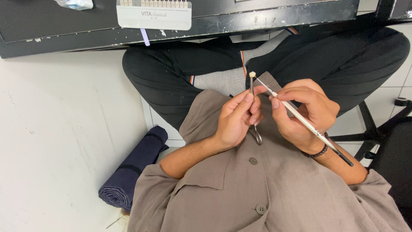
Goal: The person holds a small dental crown with locking forceps and uses a fine brush to apply and shape porcelain/ceramic material on the crown, working over their lap. They occasionally dip the brush toward the shade guide and material palette on the bench, then continue building up the crown surface.
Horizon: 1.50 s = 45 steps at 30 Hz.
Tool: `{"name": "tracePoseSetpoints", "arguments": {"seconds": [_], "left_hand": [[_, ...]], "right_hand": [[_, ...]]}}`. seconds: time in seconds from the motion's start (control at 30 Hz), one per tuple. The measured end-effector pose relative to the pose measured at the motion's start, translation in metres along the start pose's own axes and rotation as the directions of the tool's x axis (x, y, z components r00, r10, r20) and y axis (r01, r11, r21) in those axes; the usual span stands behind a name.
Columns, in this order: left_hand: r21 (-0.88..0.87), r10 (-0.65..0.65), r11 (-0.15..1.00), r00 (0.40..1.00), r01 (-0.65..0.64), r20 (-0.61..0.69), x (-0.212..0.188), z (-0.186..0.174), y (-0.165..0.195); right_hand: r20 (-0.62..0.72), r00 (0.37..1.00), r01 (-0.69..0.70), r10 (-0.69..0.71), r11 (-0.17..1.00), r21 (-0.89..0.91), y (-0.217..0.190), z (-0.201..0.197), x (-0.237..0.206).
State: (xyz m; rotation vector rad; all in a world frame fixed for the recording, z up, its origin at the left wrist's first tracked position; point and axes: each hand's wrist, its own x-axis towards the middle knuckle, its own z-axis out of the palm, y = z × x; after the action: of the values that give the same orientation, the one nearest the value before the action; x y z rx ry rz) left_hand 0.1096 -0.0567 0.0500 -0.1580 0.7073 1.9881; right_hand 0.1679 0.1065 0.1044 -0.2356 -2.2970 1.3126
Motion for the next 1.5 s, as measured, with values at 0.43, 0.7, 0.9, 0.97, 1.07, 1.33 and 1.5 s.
{"name": "tracePoseSetpoints", "arguments": {"seconds": [0.43, 0.7, 0.9, 0.97, 1.07, 1.33, 1.5], "left_hand": [[0.005, 0.010, 1.000, 1.000, -0.010, 0.009, 0.0000, 0.0001, -0.0006], [0.182, 0.059, 0.982, 0.998, -0.058, -0.001, -0.0008, -0.0011, -0.0012], [0.211, 0.064, 0.976, 0.998, -0.058, -0.022, -0.0008, -0.0012, -0.0027], [0.211, 0.060, 0.976, 0.998, -0.052, -0.035, -0.0010, -0.0013, -0.0031], [0.229, 0.064, 0.972, 0.998, -0.056, -0.028, -0.0007, -0.0020, -0.0024], [0.057, 0.027, 0.998, 1.000, -0.028, 0.012, -0.0011, -0.0019, -0.0013], [0.035, -0.049, 0.998, 0.998, 0.048, 0.045, -0.0012, -0.0008, -0.0003]], "right_hand": [[-0.010, 1.000, -0.007, 0.007, 1.000, 0.019, 0.0009, 0.0002, -0.0011], [-0.050, 0.999, -0.007, 0.010, 0.998, 0.061, 0.0038, -0.0036, -0.0030], [-0.026, 1.000, -0.013, 0.013, 1.000, 0.028, -0.0001, -0.0028, -0.0004], [-0.039, 0.999, 0.000, 0.002, 0.999, 0.048, -0.0011, -0.0015, 0.0011], [-0.041, 0.999, -0.020, 0.021, 0.999, 0.029, -0.0019, -0.0016, 0.0015], [-0.058, 0.998, -0.018, 0.025, 0.992, 0.126, 0.0036, -0.0063, -0.0051], [-0.031, 0.999, -0.020, 0.024, 0.992, 0.126, 0.0059, -0.0070, -0.0067]]}}
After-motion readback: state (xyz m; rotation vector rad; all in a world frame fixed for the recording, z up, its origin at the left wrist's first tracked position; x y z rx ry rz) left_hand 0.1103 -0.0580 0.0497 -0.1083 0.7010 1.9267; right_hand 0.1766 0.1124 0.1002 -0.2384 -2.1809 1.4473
